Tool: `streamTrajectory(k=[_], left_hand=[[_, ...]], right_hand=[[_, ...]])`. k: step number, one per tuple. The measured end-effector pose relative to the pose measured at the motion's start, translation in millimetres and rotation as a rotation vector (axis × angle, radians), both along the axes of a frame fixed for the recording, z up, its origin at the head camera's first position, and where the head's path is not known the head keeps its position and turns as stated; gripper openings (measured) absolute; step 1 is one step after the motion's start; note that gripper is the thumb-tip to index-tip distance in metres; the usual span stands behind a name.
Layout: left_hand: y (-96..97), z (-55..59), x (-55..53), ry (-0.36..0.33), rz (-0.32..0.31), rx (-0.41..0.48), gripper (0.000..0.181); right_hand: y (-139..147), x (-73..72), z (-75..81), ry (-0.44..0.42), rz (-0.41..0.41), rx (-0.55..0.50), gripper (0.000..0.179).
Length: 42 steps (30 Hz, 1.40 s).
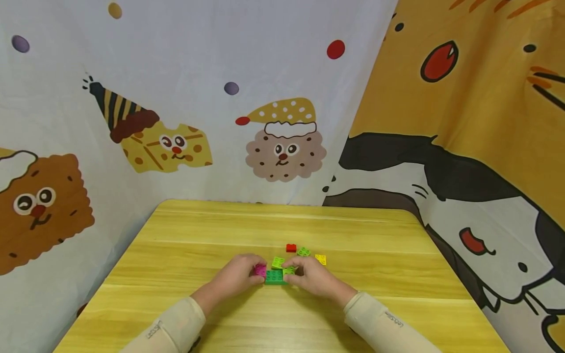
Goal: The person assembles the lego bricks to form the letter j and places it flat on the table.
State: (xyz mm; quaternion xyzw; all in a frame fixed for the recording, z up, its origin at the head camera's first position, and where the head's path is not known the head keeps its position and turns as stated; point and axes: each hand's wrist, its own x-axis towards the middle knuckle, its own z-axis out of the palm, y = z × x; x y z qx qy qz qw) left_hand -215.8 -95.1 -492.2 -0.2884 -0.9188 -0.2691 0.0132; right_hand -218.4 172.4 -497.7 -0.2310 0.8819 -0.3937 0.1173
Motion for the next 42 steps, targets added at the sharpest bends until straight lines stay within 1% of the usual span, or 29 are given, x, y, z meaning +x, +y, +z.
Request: streamTrajectory(k=[8,18,24,35,42], left_hand=[[0.5,-0.3,0.7,-0.016,0.012,-0.003,0.029],[-0.2,-2.5,-0.6,0.002,0.006,0.004,0.028],[-0.1,-2.1,-0.3,-0.011,0.008,0.015,0.030],[3.1,1.0,2.1,-0.038,-0.004,0.020,0.033],[5.1,-0.7,1.4,-0.043,-0.019,0.040,0.032]], right_hand=[[0.5,-1.0,-2.5,0.006,0.004,0.005,0.030],[1.1,-1.3,-2.9,0.013,0.001,0.012,0.030],[1.0,-1.6,-3.1,0.012,0.003,0.010,0.030],[0.2,-1.6,-2.3,0.005,0.004,0.000,0.029],[0.0,-1.7,-2.6,0.003,0.004,-0.001,0.029]])
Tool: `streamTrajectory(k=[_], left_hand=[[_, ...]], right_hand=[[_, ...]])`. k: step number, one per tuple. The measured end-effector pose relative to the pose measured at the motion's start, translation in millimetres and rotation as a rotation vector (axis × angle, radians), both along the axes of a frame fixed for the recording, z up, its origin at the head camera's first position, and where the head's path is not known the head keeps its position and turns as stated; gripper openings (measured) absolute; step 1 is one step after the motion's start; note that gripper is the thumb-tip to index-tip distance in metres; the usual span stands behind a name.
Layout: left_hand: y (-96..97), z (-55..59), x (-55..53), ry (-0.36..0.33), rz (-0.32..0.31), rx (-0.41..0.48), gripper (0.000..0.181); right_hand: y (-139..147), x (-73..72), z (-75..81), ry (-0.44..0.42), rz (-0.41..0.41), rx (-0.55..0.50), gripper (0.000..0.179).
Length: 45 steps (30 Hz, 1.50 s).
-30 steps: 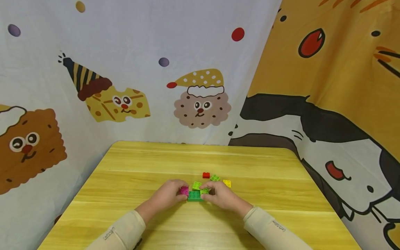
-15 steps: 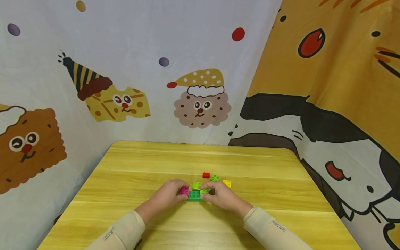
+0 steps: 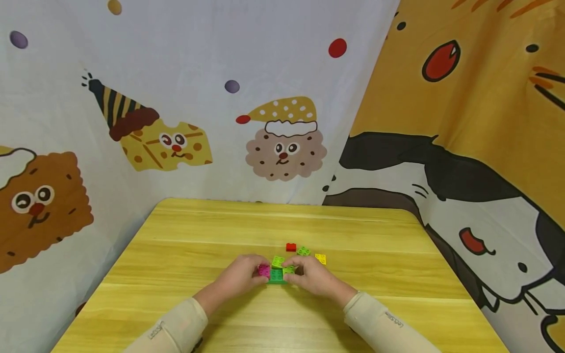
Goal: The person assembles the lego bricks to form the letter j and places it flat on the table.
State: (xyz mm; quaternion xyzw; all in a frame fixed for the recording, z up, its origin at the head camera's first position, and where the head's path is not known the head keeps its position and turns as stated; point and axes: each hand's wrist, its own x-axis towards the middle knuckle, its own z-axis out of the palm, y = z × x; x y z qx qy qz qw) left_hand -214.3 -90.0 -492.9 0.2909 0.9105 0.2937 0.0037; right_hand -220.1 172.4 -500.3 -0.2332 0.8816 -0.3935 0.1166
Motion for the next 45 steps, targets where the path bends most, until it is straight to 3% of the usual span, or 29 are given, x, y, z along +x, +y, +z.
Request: streamTrajectory(k=[24,45], left_hand=[[6.6,0.5,1.2,0.006,0.004,0.001,0.027],[10.3,-5.5,1.6,0.013,0.007,0.024,0.021]], right_hand=[[0.7,-0.7,0.6,-0.010,0.000,-0.006,0.029],[-0.2,-0.1,-0.7,0.003,-0.001,-0.017,0.030]])
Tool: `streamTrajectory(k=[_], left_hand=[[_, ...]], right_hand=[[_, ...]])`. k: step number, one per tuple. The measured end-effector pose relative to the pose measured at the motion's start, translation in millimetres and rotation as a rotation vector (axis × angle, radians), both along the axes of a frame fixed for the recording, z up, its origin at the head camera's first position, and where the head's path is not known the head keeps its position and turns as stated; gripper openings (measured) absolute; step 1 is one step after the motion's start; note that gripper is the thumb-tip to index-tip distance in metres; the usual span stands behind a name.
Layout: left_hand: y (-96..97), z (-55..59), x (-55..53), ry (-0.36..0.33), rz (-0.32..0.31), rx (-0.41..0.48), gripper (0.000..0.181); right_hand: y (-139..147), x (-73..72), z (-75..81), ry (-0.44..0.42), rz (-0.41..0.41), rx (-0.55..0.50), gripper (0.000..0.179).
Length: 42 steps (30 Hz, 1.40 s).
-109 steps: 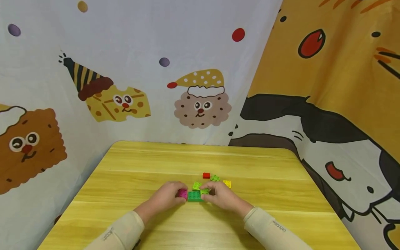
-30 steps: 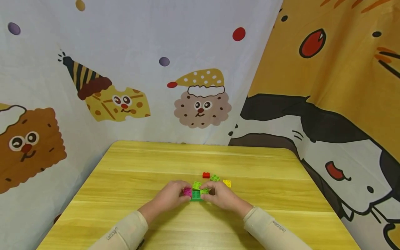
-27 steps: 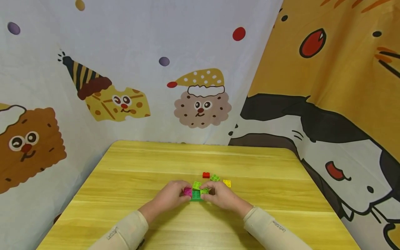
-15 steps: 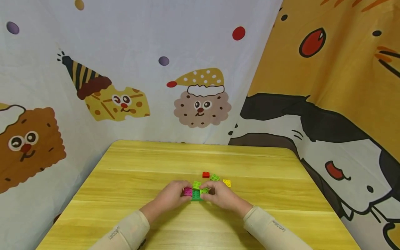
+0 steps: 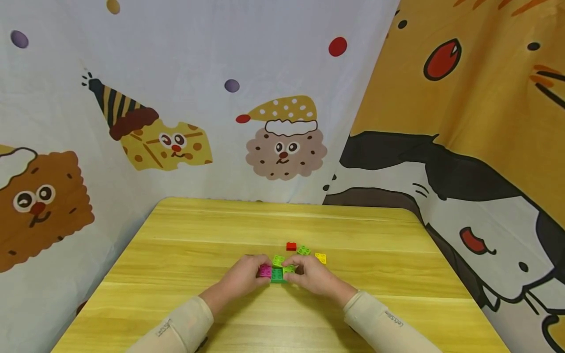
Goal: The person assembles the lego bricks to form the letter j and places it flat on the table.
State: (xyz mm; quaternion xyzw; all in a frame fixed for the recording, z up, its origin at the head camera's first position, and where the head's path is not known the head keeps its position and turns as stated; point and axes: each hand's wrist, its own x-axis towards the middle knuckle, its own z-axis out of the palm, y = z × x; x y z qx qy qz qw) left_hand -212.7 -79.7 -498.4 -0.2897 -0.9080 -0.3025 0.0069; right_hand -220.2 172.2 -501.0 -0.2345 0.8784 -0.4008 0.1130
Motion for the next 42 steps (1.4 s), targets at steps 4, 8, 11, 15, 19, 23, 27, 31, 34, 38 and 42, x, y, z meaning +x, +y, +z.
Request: streamTrajectory(k=[4,8,11,15,19,23,27,31,34,38,42], left_hand=[[0.2,-1.3,-0.3,-0.003,0.003,0.014,0.021],[0.3,-2.7,-1.3,0.003,0.006,0.010,0.022],[0.4,-3.2,-2.1,-0.002,0.011,0.003,0.022],[0.2,-3.6,-2.6,-0.018,0.016,0.002,0.021],[-0.1,-3.8,-2.4,-0.028,0.016,0.004,0.021],[-0.3,-4.7,-3.0,-0.031,0.014,0.003,0.021],[-0.7,-4.9,-3.1,-0.026,0.009,0.009,0.021],[-0.6,-4.7,-3.0,-0.021,0.010,0.009,0.021],[-0.5,-4.4,-2.7,-0.018,0.007,0.011,0.022],[-0.2,-5.0,-2.4,-0.016,0.006,0.011,0.022],[0.0,-4.6,-2.3,-0.016,0.012,0.005,0.022]], right_hand=[[0.0,-0.1,-0.2,-0.004,-0.004,0.004,0.030],[0.0,-0.4,0.0,-0.005,0.000,-0.006,0.030],[0.0,-1.0,-0.3,0.001,0.004,-0.005,0.030],[0.2,-0.9,-0.9,0.010,0.006,0.008,0.031],[0.6,-0.3,-1.3,0.007,0.010,0.015,0.031],[0.6,-0.3,-1.4,0.011,0.015,0.023,0.031],[0.2,-0.1,-1.4,0.029,0.021,0.039,0.032],[0.3,0.2,-1.9,0.043,0.028,0.052,0.036],[0.6,0.2,-2.4,0.049,0.030,0.062,0.041],[1.0,0.3,-3.2,0.054,0.031,0.076,0.046],[1.3,0.4,-3.6,0.050,0.036,0.081,0.048]])
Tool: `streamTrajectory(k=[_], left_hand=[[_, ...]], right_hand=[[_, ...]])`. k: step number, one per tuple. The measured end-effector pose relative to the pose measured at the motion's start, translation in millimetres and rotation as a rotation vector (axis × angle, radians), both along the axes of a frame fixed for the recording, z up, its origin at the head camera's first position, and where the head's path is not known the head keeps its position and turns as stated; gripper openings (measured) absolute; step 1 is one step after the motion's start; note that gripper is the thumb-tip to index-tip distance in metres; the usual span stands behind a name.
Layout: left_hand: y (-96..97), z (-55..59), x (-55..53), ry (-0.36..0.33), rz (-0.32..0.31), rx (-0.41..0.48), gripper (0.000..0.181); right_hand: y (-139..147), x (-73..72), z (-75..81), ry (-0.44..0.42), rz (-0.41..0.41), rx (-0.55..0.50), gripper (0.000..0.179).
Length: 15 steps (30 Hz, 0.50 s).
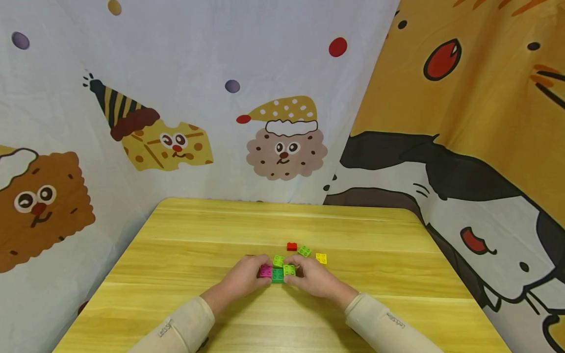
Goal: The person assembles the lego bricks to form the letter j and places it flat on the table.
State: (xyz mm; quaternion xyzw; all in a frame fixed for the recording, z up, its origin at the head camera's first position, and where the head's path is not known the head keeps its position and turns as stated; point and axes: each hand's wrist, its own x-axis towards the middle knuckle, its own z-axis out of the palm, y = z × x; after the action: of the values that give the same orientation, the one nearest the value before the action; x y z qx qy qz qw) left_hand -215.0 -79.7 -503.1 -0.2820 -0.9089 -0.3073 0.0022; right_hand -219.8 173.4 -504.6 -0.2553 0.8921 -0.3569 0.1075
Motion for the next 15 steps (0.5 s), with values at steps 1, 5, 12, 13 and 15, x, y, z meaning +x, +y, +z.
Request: streamTrajectory(k=[1,5,12,13,15], left_hand=[[0.0,0.0,-0.1,0.000,0.000,0.001,0.022],[-0.5,-0.1,0.2,0.003,-0.005,0.009,0.023],[-0.3,1.4,1.3,0.005,-0.005,0.007,0.024],[-0.2,1.6,1.4,0.000,-0.003,0.006,0.024],[-0.2,1.4,1.2,-0.003,-0.004,0.005,0.024]], right_hand=[[0.0,0.1,-0.1,-0.002,0.001,-0.003,0.048],[0.0,0.4,0.2,-0.013,0.007,-0.013,0.048],[-0.1,0.6,0.7,-0.026,0.008,-0.018,0.049],[0.0,0.6,0.9,-0.030,0.006,-0.019,0.049],[0.0,1.0,1.7,-0.032,0.002,-0.018,0.049]])
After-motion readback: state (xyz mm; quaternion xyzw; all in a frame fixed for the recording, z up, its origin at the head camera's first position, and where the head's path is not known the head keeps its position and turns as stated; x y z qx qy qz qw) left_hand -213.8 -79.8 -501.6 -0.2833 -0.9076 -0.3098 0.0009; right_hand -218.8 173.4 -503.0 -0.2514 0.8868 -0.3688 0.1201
